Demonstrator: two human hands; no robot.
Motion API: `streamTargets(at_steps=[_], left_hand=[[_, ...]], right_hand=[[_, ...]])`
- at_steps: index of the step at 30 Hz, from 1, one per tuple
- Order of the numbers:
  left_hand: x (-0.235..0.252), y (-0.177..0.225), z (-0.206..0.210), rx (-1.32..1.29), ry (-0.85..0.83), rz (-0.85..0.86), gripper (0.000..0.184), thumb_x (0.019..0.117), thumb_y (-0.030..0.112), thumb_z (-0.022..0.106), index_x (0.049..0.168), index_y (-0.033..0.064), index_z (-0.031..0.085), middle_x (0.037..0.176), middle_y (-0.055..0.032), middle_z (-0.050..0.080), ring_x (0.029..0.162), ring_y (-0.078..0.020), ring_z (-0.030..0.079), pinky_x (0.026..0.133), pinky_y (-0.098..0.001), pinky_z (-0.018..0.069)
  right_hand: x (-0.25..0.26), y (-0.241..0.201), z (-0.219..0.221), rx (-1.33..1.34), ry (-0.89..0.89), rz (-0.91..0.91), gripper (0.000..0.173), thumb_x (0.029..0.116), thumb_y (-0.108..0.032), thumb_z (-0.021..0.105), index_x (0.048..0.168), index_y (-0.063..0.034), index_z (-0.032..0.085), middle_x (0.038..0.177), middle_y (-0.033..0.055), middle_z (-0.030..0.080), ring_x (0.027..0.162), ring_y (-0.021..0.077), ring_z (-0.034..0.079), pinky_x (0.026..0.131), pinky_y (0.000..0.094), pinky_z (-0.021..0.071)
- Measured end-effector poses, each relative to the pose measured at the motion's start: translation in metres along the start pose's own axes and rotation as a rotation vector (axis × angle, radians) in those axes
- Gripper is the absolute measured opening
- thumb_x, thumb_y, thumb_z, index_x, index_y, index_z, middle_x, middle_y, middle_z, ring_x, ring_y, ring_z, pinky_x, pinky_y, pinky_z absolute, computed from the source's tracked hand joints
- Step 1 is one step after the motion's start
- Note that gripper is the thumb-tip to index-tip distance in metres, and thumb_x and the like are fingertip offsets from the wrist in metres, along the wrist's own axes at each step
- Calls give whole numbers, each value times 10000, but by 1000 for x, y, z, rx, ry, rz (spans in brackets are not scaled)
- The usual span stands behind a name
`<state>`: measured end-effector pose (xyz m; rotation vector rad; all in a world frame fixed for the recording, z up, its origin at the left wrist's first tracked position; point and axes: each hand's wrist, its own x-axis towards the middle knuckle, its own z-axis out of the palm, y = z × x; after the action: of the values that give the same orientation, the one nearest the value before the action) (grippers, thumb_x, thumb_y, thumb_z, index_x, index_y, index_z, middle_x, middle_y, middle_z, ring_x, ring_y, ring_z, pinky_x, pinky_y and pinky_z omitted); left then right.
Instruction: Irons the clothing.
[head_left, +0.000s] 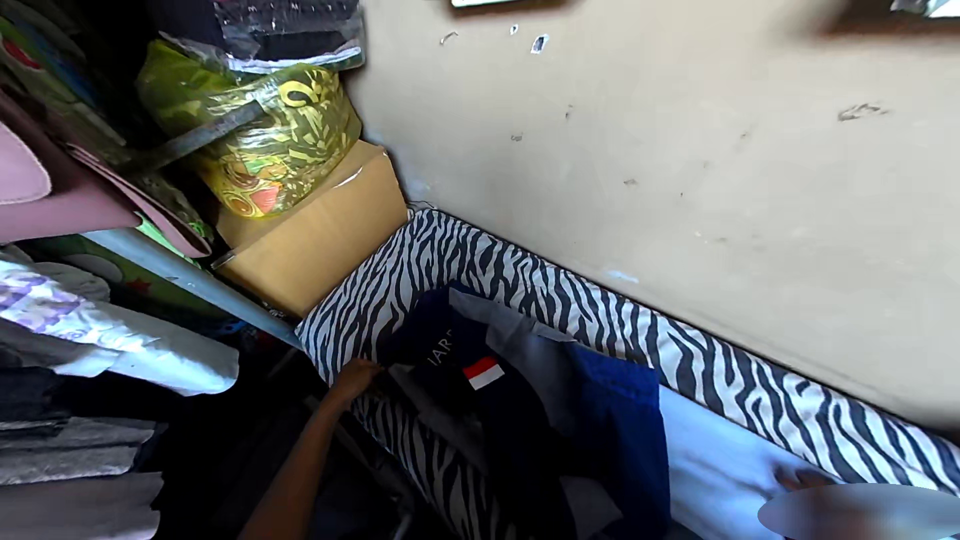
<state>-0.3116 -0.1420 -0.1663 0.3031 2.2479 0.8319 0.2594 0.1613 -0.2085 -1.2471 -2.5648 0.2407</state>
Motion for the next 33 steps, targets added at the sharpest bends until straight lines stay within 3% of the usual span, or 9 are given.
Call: streamTargets(at_steps=[3,6,9,12,17,21,25,30,33], left_hand=[[-8,-5,-11,333,85,205,362,1095,214,436,1309,-22,608,1102,-264,683,971,-370,692,909,-560,531],[-11,-26,-10,442,116,573,396,1064,282,511,1307,-11,617,999,-224,686,884,-364,668,831,-539,533],[-14,-20,1,695,124,395,369,1080,226,487,1283,-39,644,1295,-284,623,1242,-459,582,1047,-626,435],[-36,33,20,708,355,306,390,1082,177,436,1343,-80,571,1359,-326,564,1293,-499,530,1060,-631,418],[-43,116,62,476,76,386,641,1078,486,417,1216,-105,624,1102,-316,669,1079,-473,648,948,-641,475],[12,136,81,272,-122,310,656,1053,496,493,1290,-112,569,1215,-331,617,1074,-426,656,942,-583,524],[44,141,76,424,-147,348,389,1027,184,587,1286,-106,581,1276,-322,598,1177,-414,607,1004,-569,475],[-8,178,103,812,191,517,501,989,-2,535,1448,-150,399,1399,-419,458,1315,-579,455,1050,-666,405],[-39,186,149,756,82,958,479,1050,130,492,1462,-108,438,1452,-332,490,1364,-472,484,1121,-577,404]], right_hand=[[1,4,2,5,10,5,522,1043,-495,486,1375,-115,621,1467,232,554,1389,451,482,1134,651,307],[3,4,3,29,17,-5,540,1039,-501,484,1382,-105,618,1467,251,546,1385,473,475,1119,674,305],[0,-5,-1,7,57,12,560,1025,-506,500,1346,-70,641,1394,291,581,1320,535,506,1059,739,320],[14,-58,-22,74,96,113,503,1013,-413,578,1163,49,712,1219,370,637,1206,634,538,982,818,331],[63,-164,-23,569,-357,404,528,1053,-371,598,1299,97,617,1107,298,712,1027,442,700,964,616,512],[22,-209,-44,794,-207,-174,206,933,-140,681,1038,33,720,838,127,726,741,209,706,714,400,599],[-8,-189,-61,991,-699,-696,304,1028,-270,600,1140,-30,750,988,81,782,890,161,754,840,391,622],[14,-109,-48,316,6,-119,579,1007,-511,546,1299,-33,688,1310,195,682,1247,412,634,1017,630,503],[8,-63,-31,167,103,-102,867,962,-772,319,1389,-89,640,1457,190,598,1404,475,484,1063,724,384]])
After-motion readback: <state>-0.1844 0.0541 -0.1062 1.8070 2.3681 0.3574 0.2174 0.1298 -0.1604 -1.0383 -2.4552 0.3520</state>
